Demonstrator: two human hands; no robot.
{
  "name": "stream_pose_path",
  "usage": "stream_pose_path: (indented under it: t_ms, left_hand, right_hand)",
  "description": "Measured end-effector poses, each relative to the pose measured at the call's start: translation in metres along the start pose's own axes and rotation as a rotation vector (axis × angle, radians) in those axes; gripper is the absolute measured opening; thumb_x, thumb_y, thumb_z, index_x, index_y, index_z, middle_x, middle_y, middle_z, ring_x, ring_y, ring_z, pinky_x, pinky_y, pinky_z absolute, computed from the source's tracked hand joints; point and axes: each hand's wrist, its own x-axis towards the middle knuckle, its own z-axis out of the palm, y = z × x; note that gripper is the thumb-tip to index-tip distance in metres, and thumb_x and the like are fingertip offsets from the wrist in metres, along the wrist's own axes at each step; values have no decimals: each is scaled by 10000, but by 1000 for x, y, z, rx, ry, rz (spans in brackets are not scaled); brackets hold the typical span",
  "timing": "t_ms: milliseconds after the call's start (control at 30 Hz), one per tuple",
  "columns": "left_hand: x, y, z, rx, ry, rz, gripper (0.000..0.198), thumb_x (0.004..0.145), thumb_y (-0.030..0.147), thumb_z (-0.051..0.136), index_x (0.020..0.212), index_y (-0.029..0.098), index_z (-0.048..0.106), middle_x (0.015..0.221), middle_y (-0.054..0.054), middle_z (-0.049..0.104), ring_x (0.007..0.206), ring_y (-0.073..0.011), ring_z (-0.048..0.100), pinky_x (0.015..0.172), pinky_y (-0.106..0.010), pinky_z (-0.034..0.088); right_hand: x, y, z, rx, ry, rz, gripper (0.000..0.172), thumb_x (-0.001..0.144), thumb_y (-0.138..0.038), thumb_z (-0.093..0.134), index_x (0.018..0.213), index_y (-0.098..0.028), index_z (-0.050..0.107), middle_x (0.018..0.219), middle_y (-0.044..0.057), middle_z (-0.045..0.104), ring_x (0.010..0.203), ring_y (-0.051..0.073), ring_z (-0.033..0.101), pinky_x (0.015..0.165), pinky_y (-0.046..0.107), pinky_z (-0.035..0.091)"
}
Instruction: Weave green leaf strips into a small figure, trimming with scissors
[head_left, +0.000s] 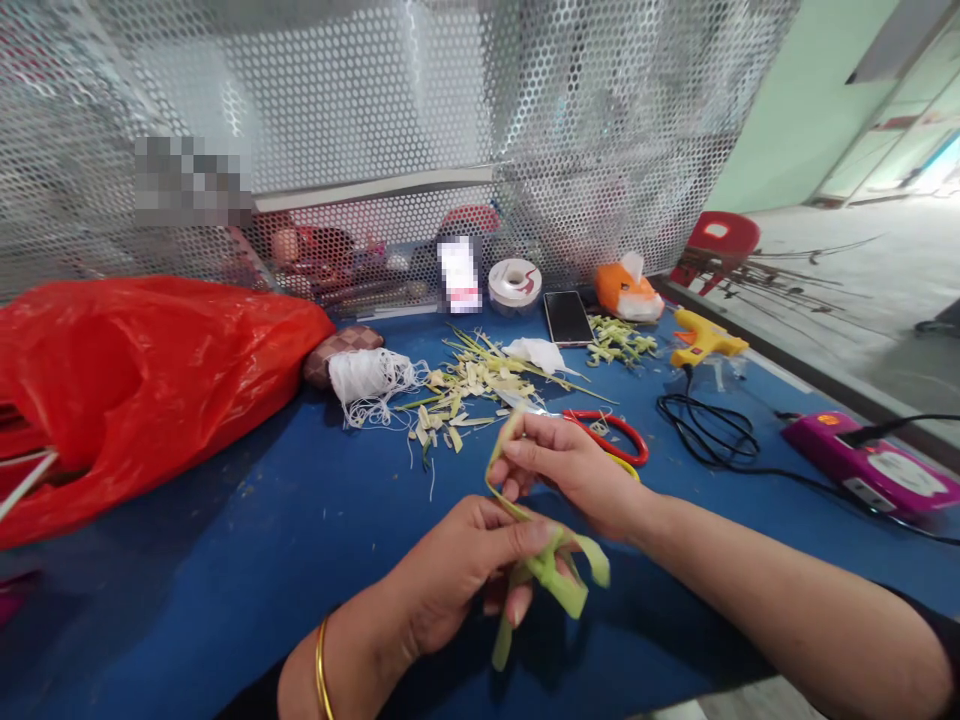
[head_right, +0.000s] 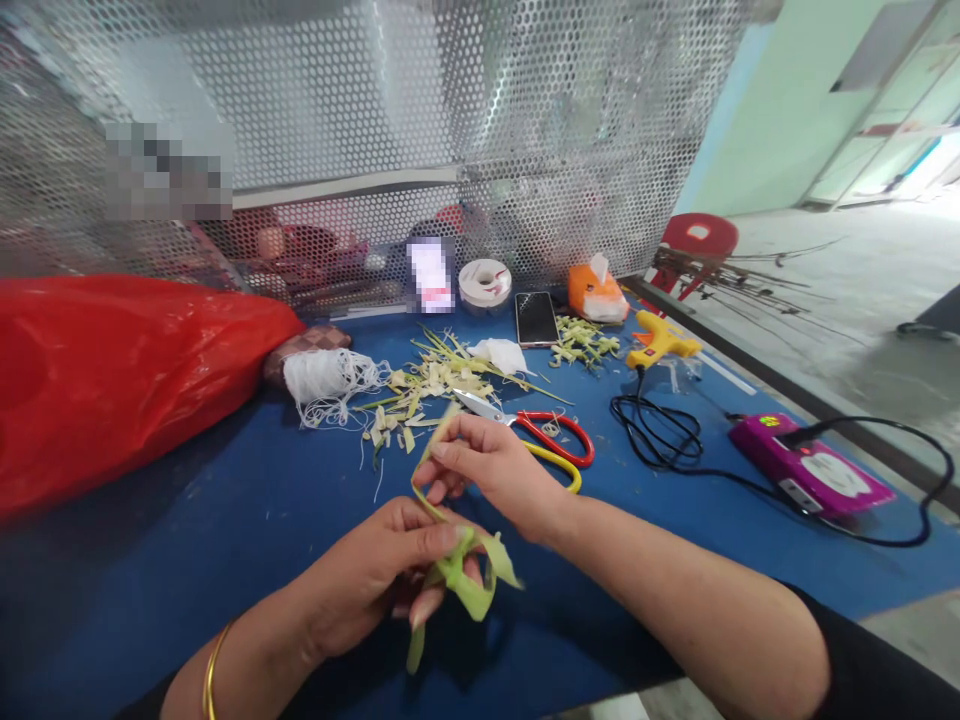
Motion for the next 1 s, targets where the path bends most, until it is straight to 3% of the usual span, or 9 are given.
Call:
stream_pose_path:
  t_ms: [133, 267, 400, 633, 733, 833, 1000]
  left_hand:
    - [4, 3, -9, -185, 201, 178, 320, 791, 413, 643, 830, 113, 751, 701, -52, 658, 408, -35, 451, 361, -166, 220]
    - [3, 10, -16, -271, 282, 318, 291, 804, 386, 635, 830, 115, 741, 625, -13, 585, 404, -27, 418, 363, -162, 204]
    - [2, 13, -18, -300, 288, 340, 301, 808, 404, 630, 853, 123, 727, 635, -2, 561, 401, -23, 399, 363, -168, 180]
    - [3, 8, -17, -236, 325, 355, 337, 824, 439, 604, 731, 125, 685, 573, 13, 502, 403, -34, 379, 374, -187, 177]
    - [3, 5, -15, -191, 340, 314, 324, 811, 433, 619, 701, 130, 657, 560, 18, 495, 409, -39, 374, 382, -195, 152]
    - [2, 5, -11, -159, 310, 286, 318, 824, 419, 601, 704, 127, 645, 554, 14, 519, 406, -30, 320, 403, -202, 121]
    - [1, 10, -9, -97, 293, 308, 302, 864, 372, 549, 742, 120, 663, 599, -12, 589, 423, -30, 267, 431, -213, 131]
  right_hand:
    - [4, -4, -7, -145, 112, -64, 224, 742, -279, 726, 928, -184, 645, 857, 22, 701, 687, 109, 628, 663, 249, 494]
    - [3, -10, -15, -314, -36, -105, 282, 738, -321, 742, 977, -191, 667, 866, 37, 703, 747, 153, 646, 666, 280, 507]
    - [0, -15, -18, -483, -106, -221, 366, 798, -326, 707, 1145, -225, 645, 843, 30, 694, 715, 149, 633, 656, 286, 505]
    - [-2, -11, -14, -643, 21, -546, 124, 798, -289, 710, 906, -249, 753, 798, 31, 678, 733, 161, 602, 678, 286, 485]
    - [-4, -10, -11, -654, 56, -536, 77, 824, -271, 676, 821, -224, 737, 738, 17, 661, 684, 141, 586, 643, 256, 467]
    - [-6, -9, -9, -559, 131, -434, 169, 837, -312, 655, 721, -190, 668, 677, 5, 640, 630, 125, 568, 594, 232, 448]
    - [-4, -5, -9, -327, 211, -315, 260, 859, -392, 622, 719, -184, 552, 553, -31, 576, 507, 104, 542, 533, 222, 431]
